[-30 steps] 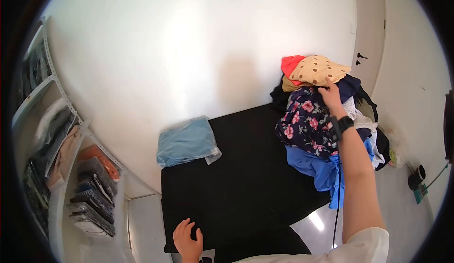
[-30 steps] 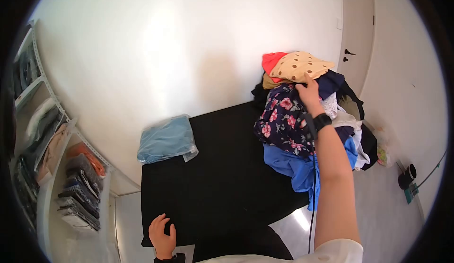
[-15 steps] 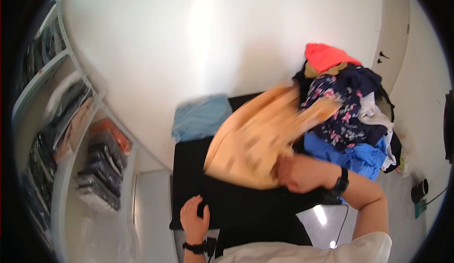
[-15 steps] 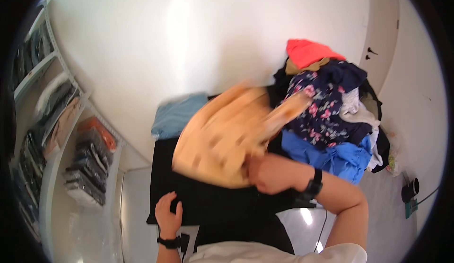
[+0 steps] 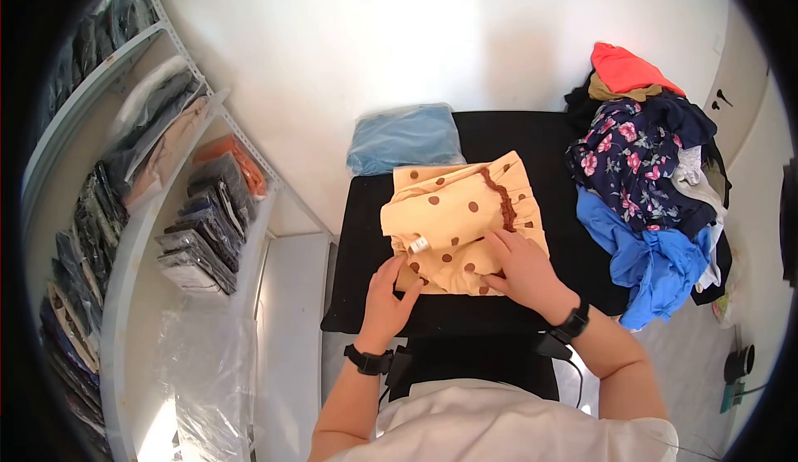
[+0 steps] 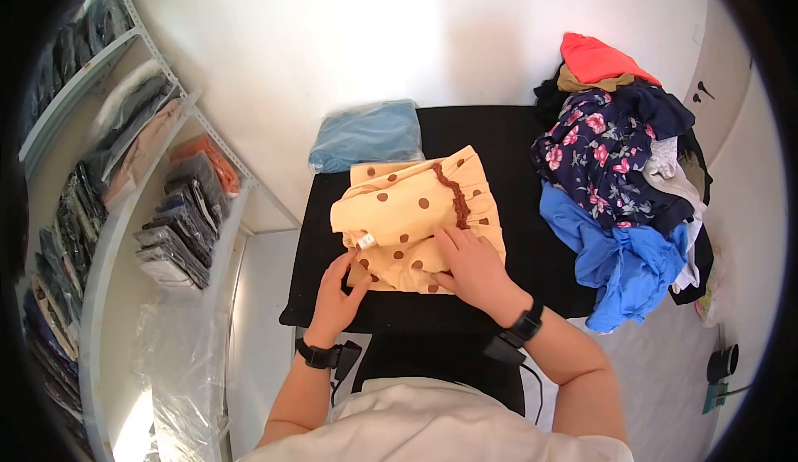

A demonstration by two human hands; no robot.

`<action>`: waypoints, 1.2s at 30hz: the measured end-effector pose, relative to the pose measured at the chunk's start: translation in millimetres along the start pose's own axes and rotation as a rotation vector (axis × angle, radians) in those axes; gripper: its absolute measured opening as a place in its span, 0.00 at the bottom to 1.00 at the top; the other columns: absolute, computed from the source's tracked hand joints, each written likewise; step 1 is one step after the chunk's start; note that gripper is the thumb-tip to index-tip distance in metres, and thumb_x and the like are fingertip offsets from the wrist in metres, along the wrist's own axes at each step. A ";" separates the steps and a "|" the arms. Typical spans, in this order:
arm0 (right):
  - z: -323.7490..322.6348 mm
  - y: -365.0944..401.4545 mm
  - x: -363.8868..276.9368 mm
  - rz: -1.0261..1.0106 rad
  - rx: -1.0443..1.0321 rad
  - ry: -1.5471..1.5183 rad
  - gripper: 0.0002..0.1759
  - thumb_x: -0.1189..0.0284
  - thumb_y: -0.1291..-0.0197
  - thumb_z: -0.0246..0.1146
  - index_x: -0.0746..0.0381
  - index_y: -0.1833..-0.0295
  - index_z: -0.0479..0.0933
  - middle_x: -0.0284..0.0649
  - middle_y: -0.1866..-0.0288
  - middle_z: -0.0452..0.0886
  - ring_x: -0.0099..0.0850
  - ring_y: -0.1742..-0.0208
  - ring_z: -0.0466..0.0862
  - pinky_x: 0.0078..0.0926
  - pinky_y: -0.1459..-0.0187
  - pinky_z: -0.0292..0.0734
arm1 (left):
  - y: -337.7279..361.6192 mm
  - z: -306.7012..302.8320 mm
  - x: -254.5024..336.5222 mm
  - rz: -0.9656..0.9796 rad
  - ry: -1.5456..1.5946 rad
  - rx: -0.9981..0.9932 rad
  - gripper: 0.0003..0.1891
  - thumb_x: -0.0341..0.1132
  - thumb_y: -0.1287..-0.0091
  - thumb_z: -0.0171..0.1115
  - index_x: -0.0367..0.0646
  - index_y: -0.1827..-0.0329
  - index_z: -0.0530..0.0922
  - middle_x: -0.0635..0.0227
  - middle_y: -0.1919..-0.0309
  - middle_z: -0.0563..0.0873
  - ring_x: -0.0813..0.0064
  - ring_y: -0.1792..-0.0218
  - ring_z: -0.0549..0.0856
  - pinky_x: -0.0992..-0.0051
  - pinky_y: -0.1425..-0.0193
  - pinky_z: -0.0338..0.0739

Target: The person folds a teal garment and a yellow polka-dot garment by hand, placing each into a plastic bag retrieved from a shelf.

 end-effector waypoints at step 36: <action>15.0 216.0 190.0 0.790 1.092 -1.775 0.30 0.49 0.20 0.44 0.56 0.24 0.65 0.41 0.27 0.74 0.43 0.30 0.76 0.45 0.32 0.75 | 24.9 5.6 82.0 -0.216 0.093 -0.890 0.13 0.35 0.30 0.67 0.37 0.47 0.82 0.68 0.61 0.87 0.79 0.60 0.84 0.77 0.53 0.79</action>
Point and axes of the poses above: each hand's wrist, its own y-axis away from the middle knuckle, its own z-axis out of the palm, x = y × z, the point moved 9 cm from there along -y, towards the middle knuckle
